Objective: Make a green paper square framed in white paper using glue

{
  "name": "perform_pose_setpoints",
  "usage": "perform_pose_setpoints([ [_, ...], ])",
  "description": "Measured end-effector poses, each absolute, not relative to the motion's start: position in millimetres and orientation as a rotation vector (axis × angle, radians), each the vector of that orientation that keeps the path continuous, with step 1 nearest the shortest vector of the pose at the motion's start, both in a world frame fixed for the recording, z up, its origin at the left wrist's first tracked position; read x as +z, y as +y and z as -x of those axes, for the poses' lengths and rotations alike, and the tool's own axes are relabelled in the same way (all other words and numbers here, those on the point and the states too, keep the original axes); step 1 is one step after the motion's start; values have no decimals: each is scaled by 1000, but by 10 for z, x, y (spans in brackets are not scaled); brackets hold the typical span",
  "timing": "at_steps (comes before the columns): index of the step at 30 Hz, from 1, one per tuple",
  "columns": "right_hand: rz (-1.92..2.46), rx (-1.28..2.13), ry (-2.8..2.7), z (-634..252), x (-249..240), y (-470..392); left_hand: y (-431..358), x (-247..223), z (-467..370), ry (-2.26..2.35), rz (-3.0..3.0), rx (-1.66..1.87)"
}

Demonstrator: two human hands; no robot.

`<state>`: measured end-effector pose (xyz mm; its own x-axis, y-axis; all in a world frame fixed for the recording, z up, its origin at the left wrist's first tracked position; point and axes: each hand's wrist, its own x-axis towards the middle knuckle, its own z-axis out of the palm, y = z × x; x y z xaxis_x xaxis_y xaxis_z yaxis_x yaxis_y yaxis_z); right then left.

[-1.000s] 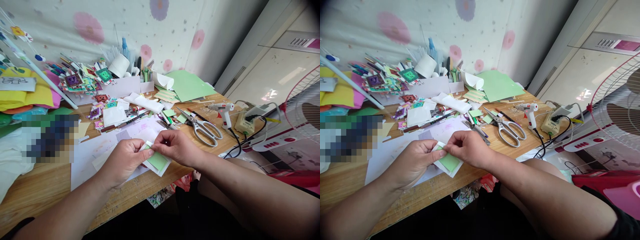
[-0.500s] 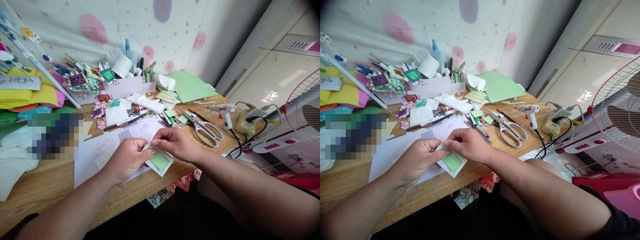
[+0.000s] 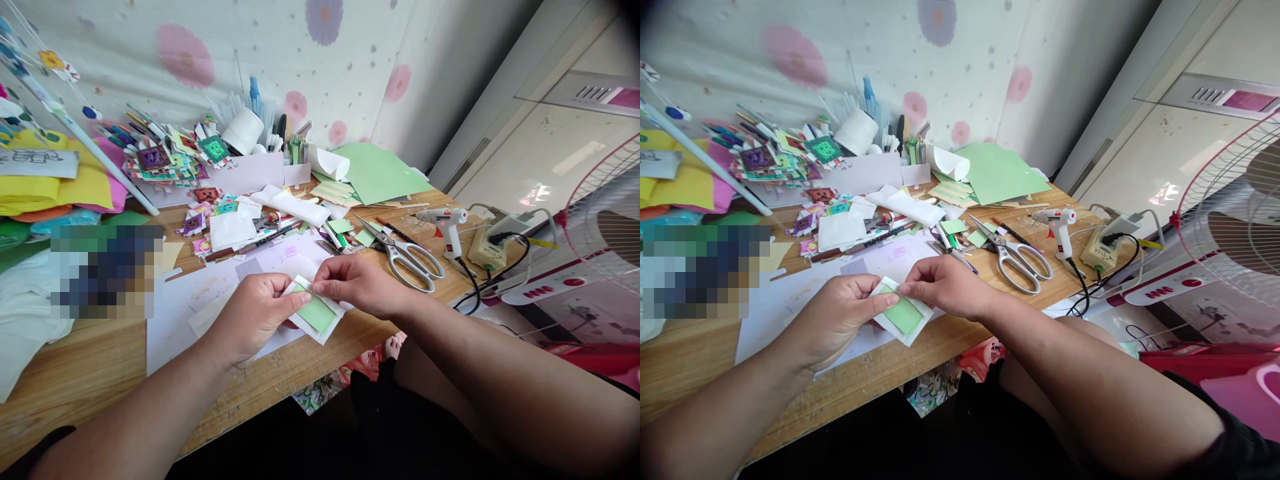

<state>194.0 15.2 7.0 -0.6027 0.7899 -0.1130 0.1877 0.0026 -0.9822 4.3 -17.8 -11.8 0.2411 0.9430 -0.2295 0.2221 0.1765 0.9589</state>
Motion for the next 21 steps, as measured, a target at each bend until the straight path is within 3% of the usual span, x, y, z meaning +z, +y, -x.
perform_pose_setpoints([
  [10,1162,1239,-2116,-1908,164,134,-184,-65,-57,1120,-1282,904],
  [18,1141,1520,-1947,-1994,116,145,-142,-136,-49,1217,-1253,1053],
  [21,1179,1468,-1977,-1992,109,143,-154,-109,-60,1195,-1207,1065],
])
